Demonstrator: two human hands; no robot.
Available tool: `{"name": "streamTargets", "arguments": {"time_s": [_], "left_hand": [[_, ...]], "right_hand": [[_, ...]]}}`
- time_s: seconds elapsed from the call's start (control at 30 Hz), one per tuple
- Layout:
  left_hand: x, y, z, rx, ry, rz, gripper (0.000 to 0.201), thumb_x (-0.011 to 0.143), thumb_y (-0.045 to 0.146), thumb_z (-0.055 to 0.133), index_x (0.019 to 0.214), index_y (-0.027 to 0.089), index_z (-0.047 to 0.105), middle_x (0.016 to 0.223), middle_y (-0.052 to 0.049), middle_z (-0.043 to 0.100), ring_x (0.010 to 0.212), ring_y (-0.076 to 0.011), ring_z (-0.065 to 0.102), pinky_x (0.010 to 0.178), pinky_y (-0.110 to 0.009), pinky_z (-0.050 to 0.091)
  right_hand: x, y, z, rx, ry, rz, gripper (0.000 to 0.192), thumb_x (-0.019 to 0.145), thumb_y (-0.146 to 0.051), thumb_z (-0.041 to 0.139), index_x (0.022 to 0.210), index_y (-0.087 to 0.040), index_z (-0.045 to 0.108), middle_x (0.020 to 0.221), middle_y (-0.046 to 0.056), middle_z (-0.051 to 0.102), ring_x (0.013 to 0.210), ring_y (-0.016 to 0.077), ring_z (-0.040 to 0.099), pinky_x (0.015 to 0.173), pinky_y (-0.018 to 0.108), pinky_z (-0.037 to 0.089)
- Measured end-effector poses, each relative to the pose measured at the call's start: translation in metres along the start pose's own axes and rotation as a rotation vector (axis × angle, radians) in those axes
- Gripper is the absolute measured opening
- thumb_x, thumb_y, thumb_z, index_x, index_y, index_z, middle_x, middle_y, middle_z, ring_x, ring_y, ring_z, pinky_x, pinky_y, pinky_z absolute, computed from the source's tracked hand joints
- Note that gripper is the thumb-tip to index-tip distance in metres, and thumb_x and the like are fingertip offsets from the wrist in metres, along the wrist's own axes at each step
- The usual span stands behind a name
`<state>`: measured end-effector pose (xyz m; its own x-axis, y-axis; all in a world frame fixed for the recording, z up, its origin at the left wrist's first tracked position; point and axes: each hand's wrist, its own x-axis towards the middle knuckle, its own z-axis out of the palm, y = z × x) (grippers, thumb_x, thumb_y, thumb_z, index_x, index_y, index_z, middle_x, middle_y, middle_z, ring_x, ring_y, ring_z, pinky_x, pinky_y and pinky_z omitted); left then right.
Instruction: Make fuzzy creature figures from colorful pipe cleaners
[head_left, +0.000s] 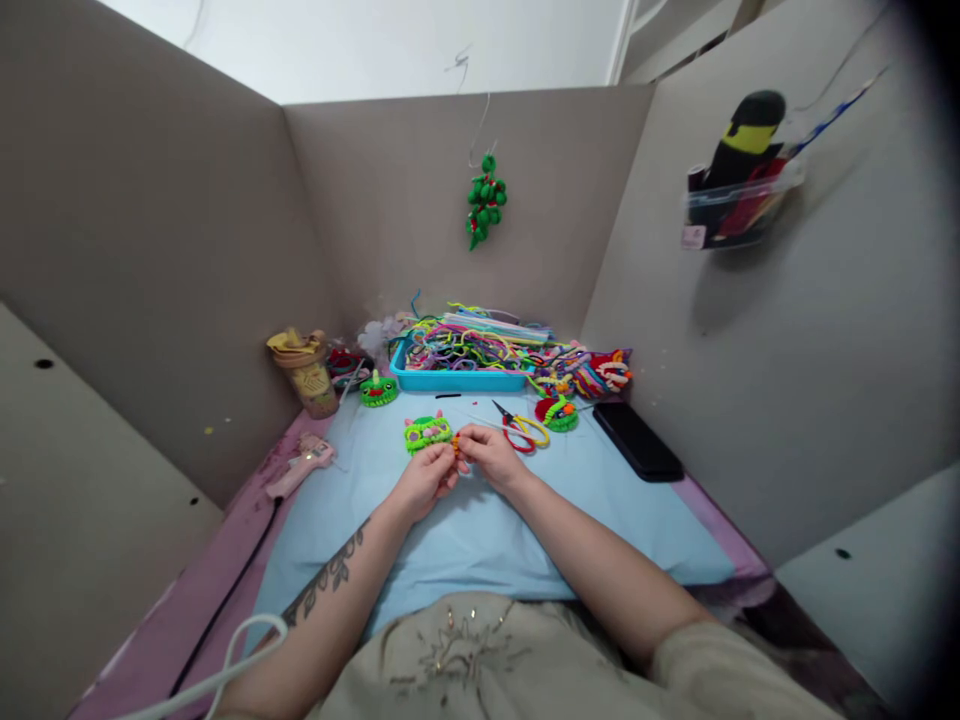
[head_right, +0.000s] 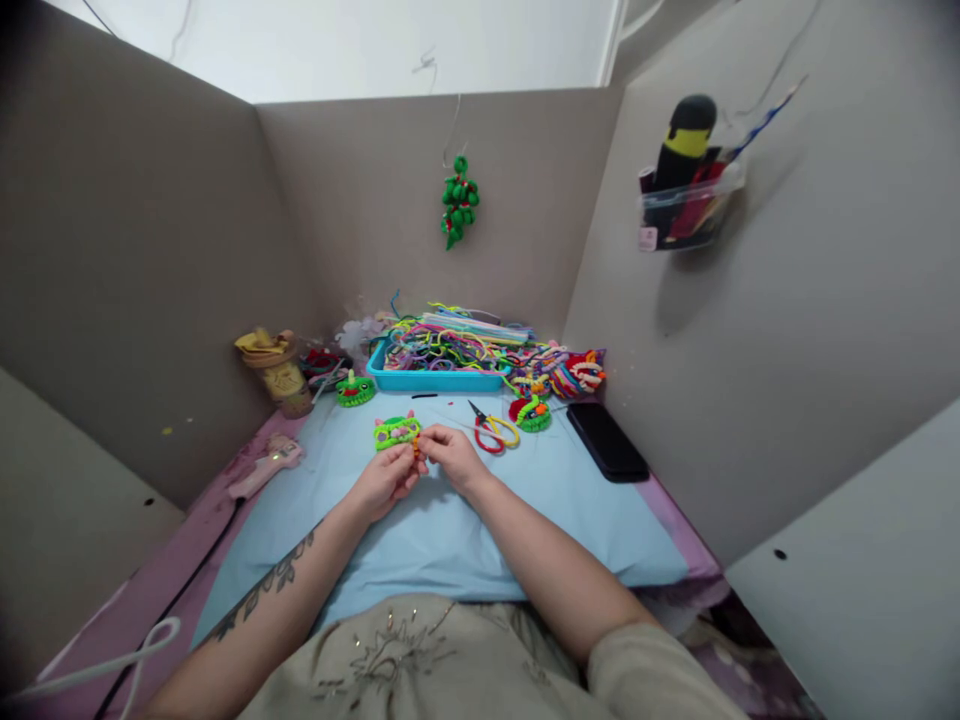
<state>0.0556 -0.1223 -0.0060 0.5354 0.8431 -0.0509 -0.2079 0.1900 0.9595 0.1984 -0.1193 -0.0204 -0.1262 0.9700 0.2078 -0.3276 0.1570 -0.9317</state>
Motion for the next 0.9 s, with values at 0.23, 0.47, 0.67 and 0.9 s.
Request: {"name": "streamTargets", "arguments": {"time_s": [0.23,0.47,0.67,0.9], "left_hand": [[-0.003,0.004,0.0,-0.014,0.023,-0.018,0.042,0.07,0.047,0.067,0.092,0.013,0.058,0.083,-0.004,0.063,0.047,-0.0029,0.044,0.034,-0.015,0.019],[0.001,0.002,-0.002,0.022,0.062,0.009,0.037,0.069,0.047,0.068,0.078,0.013,0.055,0.072,0.0,0.06,0.042,-0.0015,0.038,0.034,-0.016,0.019],[-0.001,-0.003,-0.001,0.054,0.06,0.014,0.037,0.071,0.048,0.065,0.077,0.013,0.056,0.065,0.002,0.057,0.04,-0.0016,0.034,0.035,-0.017,0.018],[-0.008,0.029,-0.03,0.419,0.286,0.186,0.035,0.077,0.049,0.052,0.074,0.015,0.056,0.054,0.003,0.051,0.04,-0.0061,0.037,0.039,-0.019,0.026]], "right_hand": [[0.002,0.0,0.0,0.017,0.089,0.008,0.026,0.069,-0.04,0.07,0.067,-0.016,0.059,0.058,-0.003,0.057,0.051,0.0086,0.046,0.052,0.023,0.034],[-0.001,-0.005,0.0,-0.159,0.068,-0.097,0.024,0.073,-0.04,0.066,0.071,-0.016,0.061,0.06,-0.003,0.056,0.055,0.0099,0.045,0.055,0.024,0.035],[-0.003,-0.008,0.0,-0.264,0.071,-0.153,0.019,0.071,-0.036,0.067,0.072,-0.017,0.062,0.073,-0.001,0.057,0.07,0.0133,0.053,0.066,0.026,0.041],[-0.001,-0.008,-0.008,-0.252,0.178,-0.134,0.021,0.071,-0.038,0.067,0.073,-0.018,0.06,0.065,-0.002,0.057,0.06,0.0114,0.047,0.06,0.025,0.038]]}}
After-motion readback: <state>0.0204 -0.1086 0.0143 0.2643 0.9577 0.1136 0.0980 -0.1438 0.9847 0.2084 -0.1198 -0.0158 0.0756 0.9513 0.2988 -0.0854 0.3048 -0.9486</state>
